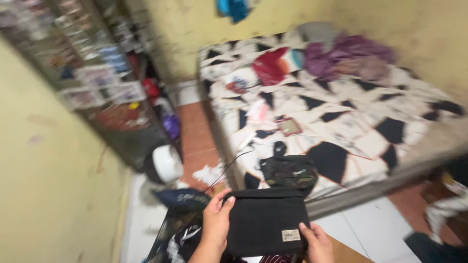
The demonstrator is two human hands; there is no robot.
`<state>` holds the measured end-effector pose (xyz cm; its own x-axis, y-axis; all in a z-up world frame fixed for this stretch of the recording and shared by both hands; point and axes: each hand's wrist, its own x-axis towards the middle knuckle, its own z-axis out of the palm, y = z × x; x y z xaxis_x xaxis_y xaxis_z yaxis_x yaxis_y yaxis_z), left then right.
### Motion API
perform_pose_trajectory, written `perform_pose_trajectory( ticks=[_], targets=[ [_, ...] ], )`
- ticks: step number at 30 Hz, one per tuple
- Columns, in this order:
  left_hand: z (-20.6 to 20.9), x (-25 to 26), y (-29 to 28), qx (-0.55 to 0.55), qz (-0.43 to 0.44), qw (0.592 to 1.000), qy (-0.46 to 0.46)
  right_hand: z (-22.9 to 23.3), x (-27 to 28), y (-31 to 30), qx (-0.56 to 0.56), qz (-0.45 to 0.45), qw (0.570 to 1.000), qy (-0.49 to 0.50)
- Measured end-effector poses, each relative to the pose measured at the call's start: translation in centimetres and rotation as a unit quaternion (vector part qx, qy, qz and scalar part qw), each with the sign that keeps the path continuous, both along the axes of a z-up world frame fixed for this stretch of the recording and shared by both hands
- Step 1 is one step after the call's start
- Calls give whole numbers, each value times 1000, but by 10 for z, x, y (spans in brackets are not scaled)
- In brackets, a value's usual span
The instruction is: The person zips a small dark pouch, hangs it on a wall hook, then picks up a black rectangular bag and places it inside a larger camouflage-patterned bag. The person then zips the camouflage bag closed.
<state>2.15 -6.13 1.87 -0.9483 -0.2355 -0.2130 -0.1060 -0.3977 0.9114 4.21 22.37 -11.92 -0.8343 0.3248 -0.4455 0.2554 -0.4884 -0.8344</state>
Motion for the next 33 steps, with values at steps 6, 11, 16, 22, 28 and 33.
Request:
perform_pose_trajectory(
  ticks=[6,11,16,22,28,33],
  targets=[
    [2,43,-2,-51,51,997,-5,-27,-15,5,-10,71,997,-4],
    [-2,52,-16,-115,102,987,-40,-22,-37,-12,58,130,990,-7],
    [-18,45,-25,-102,69,991,-48,22,-47,-37,223,167,960,-18],
    [-29,10,-42,-102,-10,995,-19,74,-69,-79,382,153,903,127],
    [-12,-16,-43,-114,-80,990,17,158,-70,-136,640,192,683,293],
    [17,-33,-30,-55,-58,997,11,215,-77,-175,698,121,637,303]
  ],
)
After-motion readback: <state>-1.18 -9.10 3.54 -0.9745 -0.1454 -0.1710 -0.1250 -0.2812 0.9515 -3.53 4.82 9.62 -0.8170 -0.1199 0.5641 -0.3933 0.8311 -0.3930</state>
